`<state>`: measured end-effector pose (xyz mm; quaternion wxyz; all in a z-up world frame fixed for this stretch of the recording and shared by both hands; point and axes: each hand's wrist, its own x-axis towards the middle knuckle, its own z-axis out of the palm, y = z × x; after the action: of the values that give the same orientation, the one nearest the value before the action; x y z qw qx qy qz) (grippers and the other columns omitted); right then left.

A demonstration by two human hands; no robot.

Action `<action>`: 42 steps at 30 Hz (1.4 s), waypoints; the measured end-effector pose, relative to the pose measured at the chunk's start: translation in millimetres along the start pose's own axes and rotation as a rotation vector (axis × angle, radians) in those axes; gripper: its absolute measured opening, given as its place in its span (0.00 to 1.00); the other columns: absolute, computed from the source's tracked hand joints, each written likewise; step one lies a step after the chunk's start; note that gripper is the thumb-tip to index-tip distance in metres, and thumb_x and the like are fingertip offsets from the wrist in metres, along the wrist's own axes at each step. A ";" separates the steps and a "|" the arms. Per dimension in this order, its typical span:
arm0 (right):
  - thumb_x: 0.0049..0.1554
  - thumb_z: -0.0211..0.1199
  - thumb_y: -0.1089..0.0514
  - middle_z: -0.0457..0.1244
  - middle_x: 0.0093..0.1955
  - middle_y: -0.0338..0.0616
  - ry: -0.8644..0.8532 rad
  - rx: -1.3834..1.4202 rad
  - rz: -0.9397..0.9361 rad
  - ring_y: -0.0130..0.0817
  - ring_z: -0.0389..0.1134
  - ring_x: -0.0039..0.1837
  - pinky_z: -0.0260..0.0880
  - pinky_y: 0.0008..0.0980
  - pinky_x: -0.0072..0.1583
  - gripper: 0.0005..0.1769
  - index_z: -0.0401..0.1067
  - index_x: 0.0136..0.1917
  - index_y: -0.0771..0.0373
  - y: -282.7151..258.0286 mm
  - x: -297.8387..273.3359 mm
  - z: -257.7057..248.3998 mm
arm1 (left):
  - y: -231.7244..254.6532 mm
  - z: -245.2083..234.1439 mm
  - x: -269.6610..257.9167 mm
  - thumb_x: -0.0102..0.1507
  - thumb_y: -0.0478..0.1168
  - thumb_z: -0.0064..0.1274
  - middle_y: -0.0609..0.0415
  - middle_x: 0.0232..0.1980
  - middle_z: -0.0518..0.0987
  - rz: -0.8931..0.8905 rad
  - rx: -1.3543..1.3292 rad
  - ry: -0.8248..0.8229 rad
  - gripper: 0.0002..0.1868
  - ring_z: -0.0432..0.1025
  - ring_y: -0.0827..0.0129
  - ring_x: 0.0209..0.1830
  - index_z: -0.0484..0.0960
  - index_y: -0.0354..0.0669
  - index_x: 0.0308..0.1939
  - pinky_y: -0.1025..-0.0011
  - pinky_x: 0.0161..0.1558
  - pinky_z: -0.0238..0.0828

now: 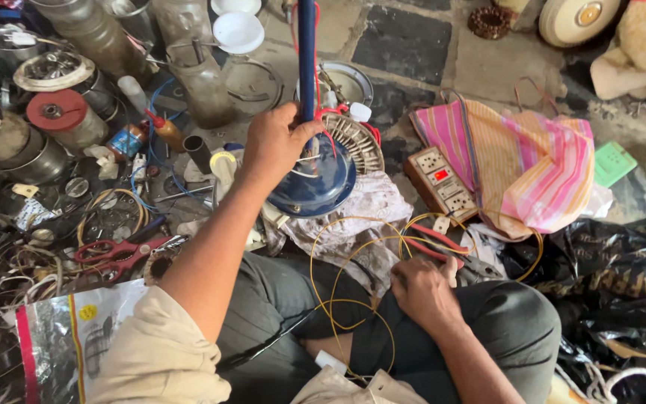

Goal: The person repairs a fan motor by using pliers to strip wires, handling a blue fan shaft, and connecting electrical wires to the motor assembly.

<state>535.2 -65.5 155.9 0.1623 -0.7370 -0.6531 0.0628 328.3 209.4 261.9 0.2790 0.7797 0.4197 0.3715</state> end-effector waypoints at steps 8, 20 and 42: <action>0.53 0.64 0.50 0.71 0.46 0.52 -0.162 -0.252 0.320 0.53 0.73 0.47 0.74 0.48 0.49 0.13 0.80 0.49 0.56 132.0 37.4 13.4 | 3.5 11.0 -2.0 0.62 0.40 0.66 0.50 0.34 0.86 0.114 -0.223 0.121 0.13 0.83 0.67 0.32 0.82 0.36 0.43 0.70 0.34 0.75; 0.44 0.80 0.41 0.73 0.55 0.43 -0.843 -0.057 0.437 0.37 0.75 0.57 0.77 0.37 0.60 0.39 0.72 0.66 0.48 311.6 31.5 50.4 | -22.2 31.5 0.4 0.64 0.37 0.65 0.55 0.39 0.83 0.072 -0.646 0.110 0.14 0.76 0.77 0.38 0.78 0.35 0.47 0.74 0.42 0.76; 0.64 0.61 0.59 0.66 0.52 0.41 0.717 1.031 0.479 0.29 0.68 0.53 0.71 0.25 0.53 0.12 0.68 0.60 0.63 216.2 -20.0 -70.3 | -39.2 21.4 19.2 0.69 0.52 0.52 0.61 0.32 0.80 0.029 -0.506 -0.066 0.19 0.71 0.79 0.33 0.84 0.37 0.43 0.76 0.38 0.69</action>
<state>757.6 -116.6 150.1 0.6819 -0.6649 -0.2640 0.1523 335.3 242.6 227.1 0.4735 0.7026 0.2928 0.4432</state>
